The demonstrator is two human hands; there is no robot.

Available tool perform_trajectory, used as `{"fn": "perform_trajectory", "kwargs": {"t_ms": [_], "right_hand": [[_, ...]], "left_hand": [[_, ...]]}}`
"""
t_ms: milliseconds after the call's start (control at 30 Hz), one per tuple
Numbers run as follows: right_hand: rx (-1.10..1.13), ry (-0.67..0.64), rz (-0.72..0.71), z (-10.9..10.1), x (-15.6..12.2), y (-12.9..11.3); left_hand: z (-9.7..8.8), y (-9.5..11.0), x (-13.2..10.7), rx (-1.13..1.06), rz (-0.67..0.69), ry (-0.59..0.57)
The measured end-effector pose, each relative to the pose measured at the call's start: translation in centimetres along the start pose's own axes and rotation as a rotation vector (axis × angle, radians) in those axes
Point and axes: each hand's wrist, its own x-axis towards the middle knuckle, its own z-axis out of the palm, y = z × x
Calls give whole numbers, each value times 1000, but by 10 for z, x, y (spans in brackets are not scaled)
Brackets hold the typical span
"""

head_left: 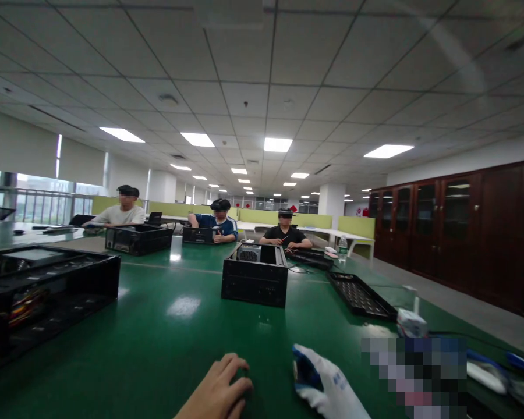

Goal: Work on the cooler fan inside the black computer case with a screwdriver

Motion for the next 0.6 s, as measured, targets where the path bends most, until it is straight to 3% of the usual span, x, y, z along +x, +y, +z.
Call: {"fn": "perform_trajectory", "kwargs": {"t_ms": [133,300,600], "right_hand": [[-75,-144,-52,-1,-3,-6],[-58,-97,56,7,0,6],[27,-55,-76,9,-1,13]], "left_hand": [[7,-7,0,-75,85,-65],[-5,5,7,-207,51,-194],[-12,5,5,-235,47,-211]]}}
